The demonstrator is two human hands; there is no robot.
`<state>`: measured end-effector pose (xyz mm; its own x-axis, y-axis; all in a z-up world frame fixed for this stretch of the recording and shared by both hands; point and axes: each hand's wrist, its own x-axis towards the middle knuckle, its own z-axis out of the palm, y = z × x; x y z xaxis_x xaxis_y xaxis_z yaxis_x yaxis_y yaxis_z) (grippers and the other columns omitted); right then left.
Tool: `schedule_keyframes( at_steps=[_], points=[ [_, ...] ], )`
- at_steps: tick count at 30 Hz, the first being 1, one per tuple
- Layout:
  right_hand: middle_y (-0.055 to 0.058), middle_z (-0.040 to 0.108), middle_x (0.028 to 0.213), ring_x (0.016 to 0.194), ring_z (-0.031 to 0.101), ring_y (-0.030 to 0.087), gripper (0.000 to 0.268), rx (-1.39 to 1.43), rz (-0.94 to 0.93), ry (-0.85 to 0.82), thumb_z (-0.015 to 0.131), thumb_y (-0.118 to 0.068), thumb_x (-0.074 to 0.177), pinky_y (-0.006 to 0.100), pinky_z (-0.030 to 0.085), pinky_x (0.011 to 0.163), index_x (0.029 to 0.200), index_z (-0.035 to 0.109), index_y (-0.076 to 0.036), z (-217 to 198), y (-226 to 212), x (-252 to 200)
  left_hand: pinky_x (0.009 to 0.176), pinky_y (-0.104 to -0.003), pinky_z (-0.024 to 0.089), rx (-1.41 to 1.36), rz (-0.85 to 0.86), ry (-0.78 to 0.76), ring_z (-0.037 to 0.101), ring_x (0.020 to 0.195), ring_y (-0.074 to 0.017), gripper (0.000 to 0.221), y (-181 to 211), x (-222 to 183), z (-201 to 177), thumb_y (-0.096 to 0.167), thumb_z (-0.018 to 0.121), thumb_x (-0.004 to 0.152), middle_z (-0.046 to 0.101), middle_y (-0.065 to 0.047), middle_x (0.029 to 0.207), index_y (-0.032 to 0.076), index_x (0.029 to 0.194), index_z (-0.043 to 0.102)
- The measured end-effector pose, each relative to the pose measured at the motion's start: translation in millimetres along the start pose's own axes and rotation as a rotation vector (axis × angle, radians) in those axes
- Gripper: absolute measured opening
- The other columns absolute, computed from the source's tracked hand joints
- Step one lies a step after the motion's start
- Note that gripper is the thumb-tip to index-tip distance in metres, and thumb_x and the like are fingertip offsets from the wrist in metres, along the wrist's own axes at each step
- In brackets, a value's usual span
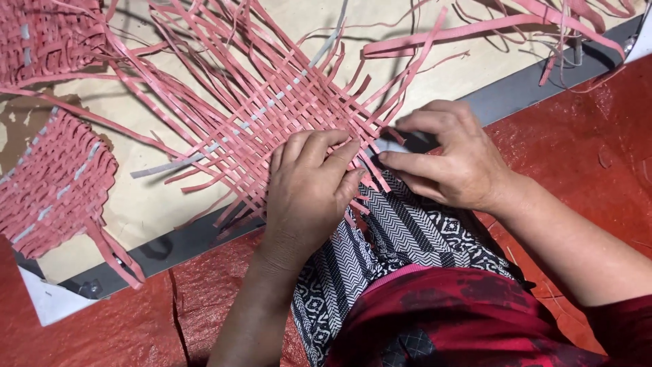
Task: Weaving pink plastic strips together to create a mat or bag component using a thin metal tool
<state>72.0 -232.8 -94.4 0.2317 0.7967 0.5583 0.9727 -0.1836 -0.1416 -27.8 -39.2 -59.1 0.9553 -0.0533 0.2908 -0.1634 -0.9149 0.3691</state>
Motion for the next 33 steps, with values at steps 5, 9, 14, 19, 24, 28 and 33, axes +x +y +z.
schedule_keyframes(
  at_steps=[5,9,14,19,24,28,33],
  points=[
    [0.013,0.056,0.104,0.096,0.045,0.032,0.016,0.106,-0.035,0.071,0.067,-0.023,0.084,0.039,0.041,0.078,0.097,0.065,-0.015,-3.6,-1.0,16.9,0.080,-0.040,0.033,-0.013,-0.030,-0.007,0.045,0.095,-0.0230,0.031,0.1,-0.6,4.5,0.029,0.058,0.076,0.056,0.001,0.103,0.016,0.104,0.063],
    [0.010,0.056,0.102,0.095,0.047,0.030,0.014,0.159,-0.045,0.087,0.065,-0.024,0.084,0.040,0.040,0.079,0.095,0.066,-0.015,0.2,-4.0,22.5,0.080,-0.041,0.034,0.002,-0.007,0.014,0.045,0.096,-0.0242,0.030,-1.7,-1.3,6.2,0.030,0.057,0.078,0.056,0.000,0.105,0.015,0.103,0.063],
    [0.006,0.062,0.093,0.091,0.054,0.028,0.014,0.268,0.054,0.108,0.055,-0.018,0.086,0.038,0.037,0.080,0.089,0.063,-0.007,0.0,-13.4,33.7,0.078,-0.041,0.034,0.037,0.015,0.031,0.046,0.095,-0.0244,0.028,0.7,-0.6,4.0,0.028,0.060,0.077,0.056,-0.002,0.103,0.013,0.100,0.063],
    [0.008,0.060,0.083,0.083,0.054,0.027,0.010,0.336,0.294,0.129,0.053,-0.009,0.089,0.036,0.043,0.079,0.088,0.057,0.000,2.9,-27.3,44.2,0.077,-0.041,0.034,0.049,0.024,0.041,0.046,0.094,-0.0243,0.023,2.0,0.2,1.0,0.027,0.061,0.076,0.055,-0.002,0.104,0.013,0.094,0.063],
    [0.006,0.058,0.080,0.070,0.056,0.013,0.020,0.496,0.689,0.209,0.060,-0.002,0.086,0.022,0.046,0.064,0.097,0.044,-0.004,11.6,-40.5,48.0,0.076,-0.041,0.034,-0.001,0.036,0.051,0.046,0.092,-0.0244,0.023,1.2,0.4,-1.2,0.026,0.061,0.077,0.056,-0.003,0.101,0.011,0.094,0.063],
    [0.006,0.056,0.082,0.079,0.052,0.020,0.005,0.332,0.576,0.198,0.060,-0.005,0.086,0.030,0.041,0.072,0.087,0.056,-0.003,10.6,-36.3,51.4,0.077,-0.040,0.034,-0.005,0.027,0.053,0.047,0.093,-0.0230,0.022,1.0,0.4,-1.8,0.027,0.059,0.078,0.056,-0.001,0.101,0.013,0.095,0.062],
    [0.007,0.061,0.082,0.078,0.055,0.020,0.003,0.370,0.570,0.158,0.061,-0.002,0.084,0.030,0.043,0.074,0.084,0.058,-0.002,8.2,-32.8,53.1,0.077,-0.040,0.034,-0.006,0.028,0.045,0.046,0.093,-0.0231,0.027,0.6,0.2,-1.8,0.027,0.060,0.078,0.055,-0.001,0.100,0.013,0.101,0.062]
  ],
)
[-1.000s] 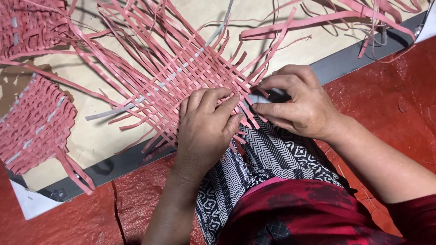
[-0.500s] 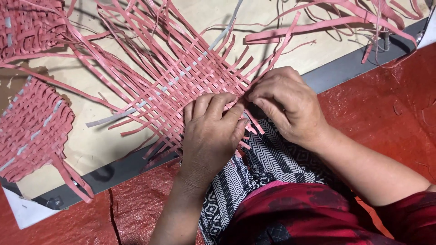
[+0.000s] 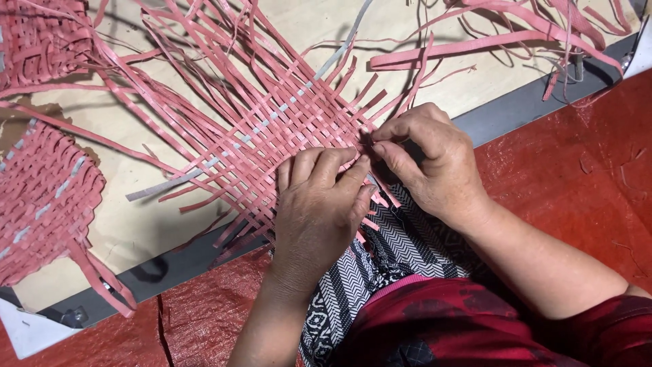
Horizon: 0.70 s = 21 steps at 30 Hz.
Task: Weaving pink plastic strips together to create a mat or bag component using a thin metal tool
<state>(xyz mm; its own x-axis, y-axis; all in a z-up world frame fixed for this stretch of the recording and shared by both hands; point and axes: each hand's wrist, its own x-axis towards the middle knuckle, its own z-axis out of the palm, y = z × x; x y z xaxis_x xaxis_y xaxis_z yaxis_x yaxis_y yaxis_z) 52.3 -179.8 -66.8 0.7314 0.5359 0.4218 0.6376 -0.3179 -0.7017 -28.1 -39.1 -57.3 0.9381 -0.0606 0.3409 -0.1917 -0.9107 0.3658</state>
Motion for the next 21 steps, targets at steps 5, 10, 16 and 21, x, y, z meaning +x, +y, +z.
schedule_keyframes(
  at_steps=[5,10,16,21],
  points=[
    [0.005,0.061,0.078,0.073,0.053,0.021,0.003,-0.083,-0.110,-0.023,0.060,-0.005,0.086,0.033,0.039,0.073,0.088,0.061,-0.003,2.3,-0.6,3.6,0.077,-0.041,0.034,-0.006,0.002,-0.001,0.047,0.093,-0.0239,0.024,0.0,0.3,0.3,0.028,0.056,0.080,0.056,-0.003,0.101,0.012,0.096,0.061],
    [0.004,0.061,0.079,0.077,0.051,0.024,0.007,-0.247,-0.233,0.003,0.066,-0.007,0.084,0.036,0.037,0.071,0.091,0.064,-0.005,9.1,3.5,3.8,0.075,-0.040,0.033,-0.009,0.004,0.001,0.046,0.091,-0.0249,0.022,-0.2,0.0,0.1,0.028,0.058,0.079,0.056,-0.004,0.099,0.010,0.091,0.061],
    [0.004,0.059,0.075,0.074,0.048,0.023,0.010,-0.352,-0.272,0.000,0.070,-0.009,0.083,0.036,0.036,0.062,0.090,0.065,-0.006,10.3,6.5,8.8,0.075,-0.039,0.034,0.030,0.012,0.011,0.047,0.090,-0.0236,0.023,0.0,0.4,-0.4,0.028,0.062,0.077,0.056,-0.003,0.100,0.011,0.091,0.060],
    [0.006,0.059,0.076,0.070,0.046,0.024,0.008,-0.239,-0.152,-0.098,0.065,-0.005,0.083,0.035,0.039,0.065,0.090,0.063,-0.003,7.8,2.3,15.4,0.074,-0.040,0.034,0.007,0.035,0.018,0.048,0.092,-0.0242,0.023,0.0,-0.6,-0.2,0.026,0.061,0.077,0.057,-0.005,0.103,0.009,0.092,0.060]
  ],
)
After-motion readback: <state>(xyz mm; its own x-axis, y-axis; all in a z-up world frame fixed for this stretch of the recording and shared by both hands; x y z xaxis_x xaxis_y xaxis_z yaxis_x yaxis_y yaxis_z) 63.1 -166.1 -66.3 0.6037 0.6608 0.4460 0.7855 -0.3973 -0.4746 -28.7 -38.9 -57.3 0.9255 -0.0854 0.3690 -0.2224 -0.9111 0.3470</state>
